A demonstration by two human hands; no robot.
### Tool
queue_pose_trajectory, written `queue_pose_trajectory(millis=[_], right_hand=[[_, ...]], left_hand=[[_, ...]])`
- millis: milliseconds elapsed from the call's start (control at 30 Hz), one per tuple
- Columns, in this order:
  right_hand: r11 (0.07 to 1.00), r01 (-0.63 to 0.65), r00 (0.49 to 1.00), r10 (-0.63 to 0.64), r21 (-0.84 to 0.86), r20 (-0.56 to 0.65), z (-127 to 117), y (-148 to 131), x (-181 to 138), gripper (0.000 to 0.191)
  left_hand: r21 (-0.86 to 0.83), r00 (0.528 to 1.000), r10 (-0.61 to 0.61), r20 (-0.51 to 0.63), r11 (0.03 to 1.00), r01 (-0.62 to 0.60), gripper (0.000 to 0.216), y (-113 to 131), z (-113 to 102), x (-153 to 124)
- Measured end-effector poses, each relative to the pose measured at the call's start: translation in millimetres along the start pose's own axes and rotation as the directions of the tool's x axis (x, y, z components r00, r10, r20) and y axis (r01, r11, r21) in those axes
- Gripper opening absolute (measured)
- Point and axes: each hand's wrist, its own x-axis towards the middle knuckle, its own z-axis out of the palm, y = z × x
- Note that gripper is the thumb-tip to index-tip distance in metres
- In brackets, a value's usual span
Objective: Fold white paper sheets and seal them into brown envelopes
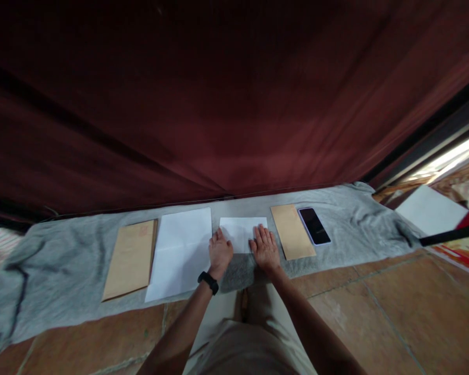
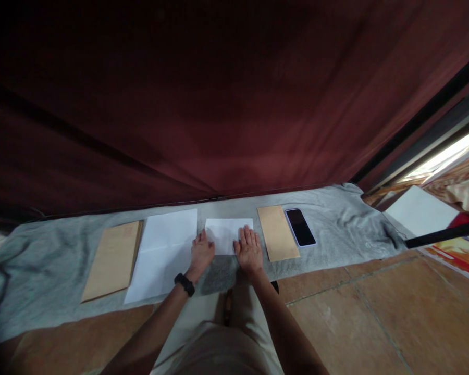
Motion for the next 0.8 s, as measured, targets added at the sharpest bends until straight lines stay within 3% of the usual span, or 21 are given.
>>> queue_pose_trajectory(millis=[167, 400, 567, 633, 700, 733, 800], right_hand=[[1.0, 0.021, 1.0, -0.021, -0.012, -0.009, 0, 1, 0, 0.055], [0.999, 0.031, 1.0, -0.031, 0.03, 0.0, -9, 2, -1, 0.052], [0.964, 0.174, 0.983, -0.183, 0.201, 0.028, -36, -14, -7, 0.071], [0.929, 0.165, 0.983, -0.183, 0.331, 0.024, -48, -28, -6, 0.072], [0.827, 0.052, 0.997, -0.074, 0.559, 0.017, -60, -43, -1, 0.057], [0.722, -0.041, 0.999, 0.036, 0.691, 0.022, -65, -49, 3, 0.052], [0.35, -0.204, 0.949, 0.299, 0.914, 0.097, -75, -57, 12, 0.046]], left_hand=[[-0.103, 0.995, -0.103, -0.008, 0.989, 0.101, 0.052, 5, -13, 19], [-0.418, 0.98, -0.156, 0.12, 0.888, 0.193, 0.013, 6, -37, 28], [-0.662, 0.971, -0.132, 0.199, 0.713, 0.232, 0.027, 29, -61, 11], [-0.724, 0.969, -0.099, 0.225, 0.649, 0.234, 0.032, 45, -73, 7], [-0.768, 0.968, -0.053, 0.244, 0.599, 0.226, 0.037, 60, -84, 4], [-0.796, 0.968, -0.019, 0.248, 0.565, 0.215, 0.04, 66, -90, 3], [-0.85, 0.978, 0.009, 0.207, 0.497, 0.175, 0.045, 72, -96, 1]])
